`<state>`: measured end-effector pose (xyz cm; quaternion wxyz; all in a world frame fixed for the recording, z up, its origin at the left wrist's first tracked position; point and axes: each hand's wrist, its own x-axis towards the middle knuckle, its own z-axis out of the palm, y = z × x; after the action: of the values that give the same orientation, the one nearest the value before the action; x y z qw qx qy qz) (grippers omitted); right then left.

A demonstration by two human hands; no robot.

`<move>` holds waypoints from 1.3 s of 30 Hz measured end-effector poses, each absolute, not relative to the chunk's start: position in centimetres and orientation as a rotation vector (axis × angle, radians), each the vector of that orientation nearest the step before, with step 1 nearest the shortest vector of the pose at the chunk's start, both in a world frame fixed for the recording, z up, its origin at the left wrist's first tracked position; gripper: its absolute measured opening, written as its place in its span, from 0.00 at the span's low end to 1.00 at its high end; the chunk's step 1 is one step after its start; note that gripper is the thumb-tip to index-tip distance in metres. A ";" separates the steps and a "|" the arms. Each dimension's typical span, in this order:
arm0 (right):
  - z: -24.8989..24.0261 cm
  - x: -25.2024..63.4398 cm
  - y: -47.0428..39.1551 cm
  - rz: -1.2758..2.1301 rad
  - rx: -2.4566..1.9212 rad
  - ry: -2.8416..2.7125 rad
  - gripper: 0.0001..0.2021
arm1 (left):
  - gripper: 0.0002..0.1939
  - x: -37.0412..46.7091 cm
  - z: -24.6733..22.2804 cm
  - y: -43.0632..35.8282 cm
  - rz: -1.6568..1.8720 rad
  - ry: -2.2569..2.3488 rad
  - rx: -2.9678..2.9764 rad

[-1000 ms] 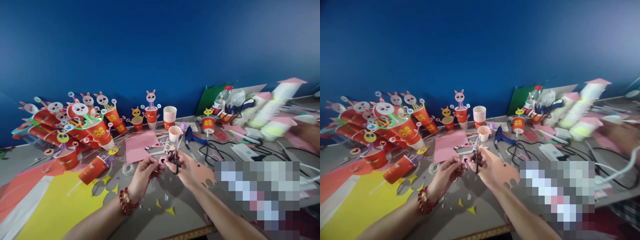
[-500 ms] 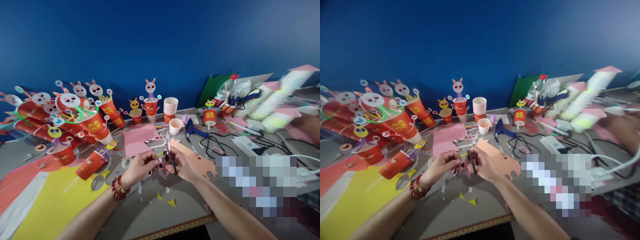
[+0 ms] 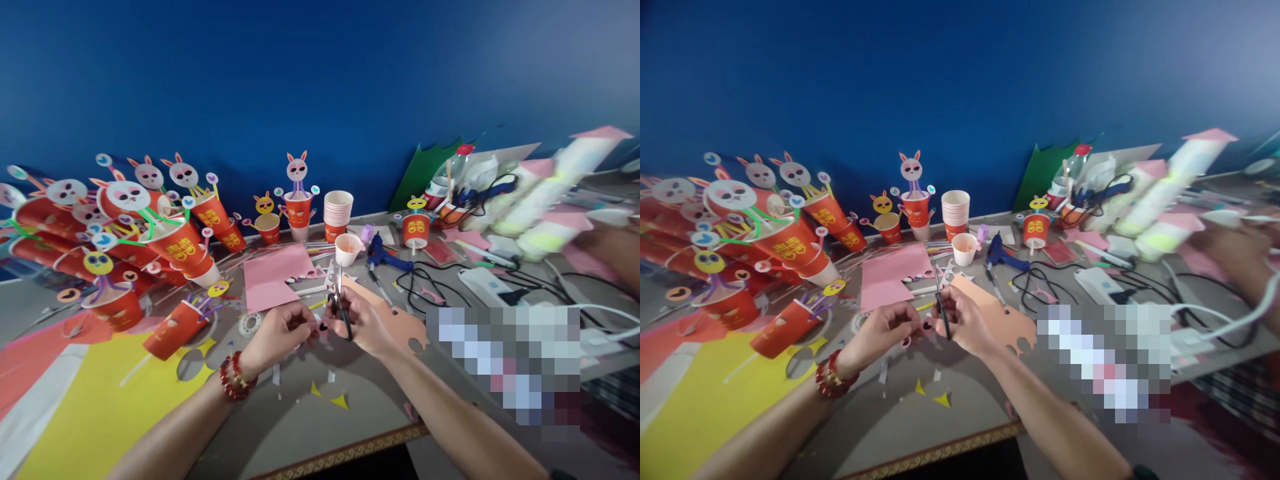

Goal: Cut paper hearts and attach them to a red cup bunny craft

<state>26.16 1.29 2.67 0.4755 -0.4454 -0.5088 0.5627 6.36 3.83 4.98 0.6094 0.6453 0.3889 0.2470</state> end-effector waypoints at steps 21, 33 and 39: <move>2.6 25.9 1.1 1.382 -1.077 -1.270 0.15 | 0.07 6.5 5.2 3.5 0.533 1.058 1.992; 2.7 25.9 0.8 0.912 -1.141 -1.199 0.13 | 0.07 6.3 5.2 3.5 0.817 1.063 1.736; 3.0 25.9 0.1 0.961 -1.125 -1.339 0.16 | 0.14 5.9 5.7 4.3 1.169 0.953 1.351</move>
<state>25.95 0.10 3.02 0.5422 -0.4736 -0.5639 0.4047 5.89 4.27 5.67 0.5298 0.5657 0.3992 0.4898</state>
